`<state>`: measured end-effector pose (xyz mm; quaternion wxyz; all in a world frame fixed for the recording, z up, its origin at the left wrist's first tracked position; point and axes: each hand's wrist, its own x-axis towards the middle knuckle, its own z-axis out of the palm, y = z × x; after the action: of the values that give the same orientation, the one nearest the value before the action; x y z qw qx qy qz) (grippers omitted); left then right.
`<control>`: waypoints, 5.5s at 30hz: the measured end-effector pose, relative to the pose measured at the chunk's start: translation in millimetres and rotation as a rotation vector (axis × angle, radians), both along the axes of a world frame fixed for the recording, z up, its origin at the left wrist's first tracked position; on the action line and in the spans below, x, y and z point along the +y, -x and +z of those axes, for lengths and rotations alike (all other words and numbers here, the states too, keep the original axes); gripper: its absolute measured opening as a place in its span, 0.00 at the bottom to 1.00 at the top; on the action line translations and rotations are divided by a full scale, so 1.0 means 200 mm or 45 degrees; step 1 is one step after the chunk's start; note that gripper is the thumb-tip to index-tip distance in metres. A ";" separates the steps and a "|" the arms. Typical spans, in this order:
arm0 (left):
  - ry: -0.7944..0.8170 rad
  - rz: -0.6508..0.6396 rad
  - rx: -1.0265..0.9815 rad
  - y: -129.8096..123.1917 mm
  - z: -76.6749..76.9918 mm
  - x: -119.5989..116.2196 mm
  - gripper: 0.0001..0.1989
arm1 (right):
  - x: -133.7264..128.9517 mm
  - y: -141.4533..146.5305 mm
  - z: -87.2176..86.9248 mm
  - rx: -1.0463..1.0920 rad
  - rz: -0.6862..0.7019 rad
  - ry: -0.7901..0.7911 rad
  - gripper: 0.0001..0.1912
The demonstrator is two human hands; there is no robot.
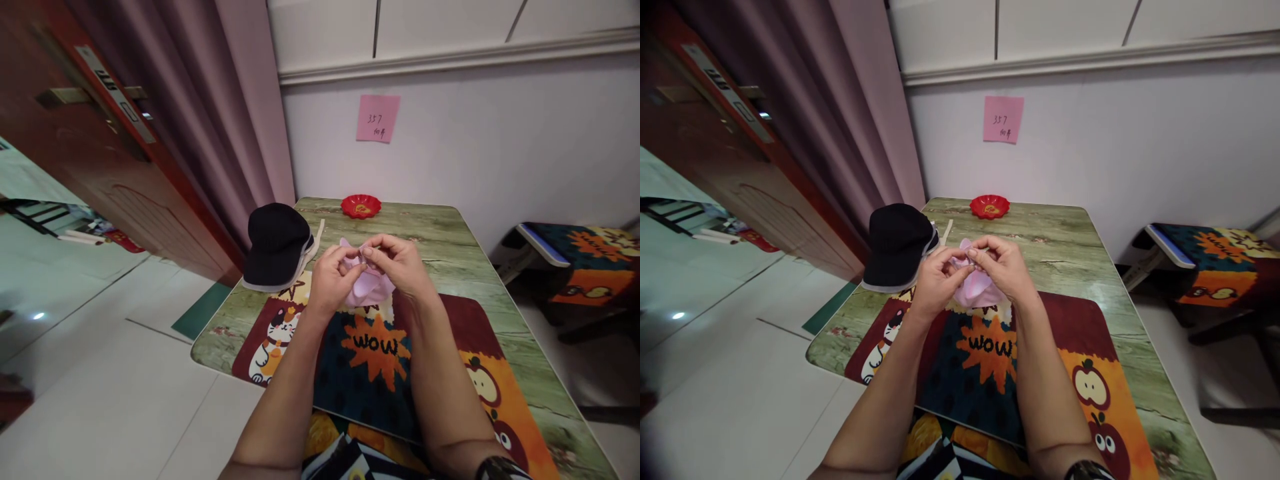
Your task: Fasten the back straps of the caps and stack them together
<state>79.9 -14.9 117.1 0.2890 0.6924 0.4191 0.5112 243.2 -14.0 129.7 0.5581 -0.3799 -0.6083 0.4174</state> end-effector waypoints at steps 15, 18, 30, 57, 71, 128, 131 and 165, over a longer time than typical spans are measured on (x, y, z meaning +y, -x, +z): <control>0.300 -0.119 -0.090 -0.07 -0.06 0.03 0.10 | 0.05 -0.03 -0.06 0.200 0.100 0.155 0.18; 0.260 -0.078 -0.046 -0.06 -0.05 0.04 0.10 | 0.05 -0.04 -0.07 0.119 0.083 0.111 0.17; 0.230 -0.054 -0.007 -0.07 -0.01 0.02 0.07 | 0.09 -0.03 -0.12 0.024 -0.051 0.223 0.13; -0.200 0.076 0.476 -0.06 0.01 -0.01 0.09 | 0.04 -0.08 -0.05 -0.097 0.048 0.169 0.15; -0.207 0.099 0.461 -0.04 0.03 -0.02 0.09 | 0.03 -0.09 -0.05 -0.137 0.167 0.215 0.13; 0.835 -0.041 -0.912 0.00 -0.01 0.05 0.20 | 0.06 0.04 -0.10 -0.738 -0.124 -0.478 0.10; 0.902 -0.098 -0.958 0.01 0.00 0.05 0.17 | 0.06 0.04 -0.10 -0.722 -0.125 -0.482 0.10; 0.606 -0.282 -0.560 0.05 0.01 0.09 0.19 | 0.06 0.00 -0.09 -0.696 -0.074 -0.596 0.08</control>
<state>69.3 2.4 119.7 0.5797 0.5200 0.3766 0.5017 244.2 -1.6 112.3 0.4584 -0.3566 -0.8030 0.1337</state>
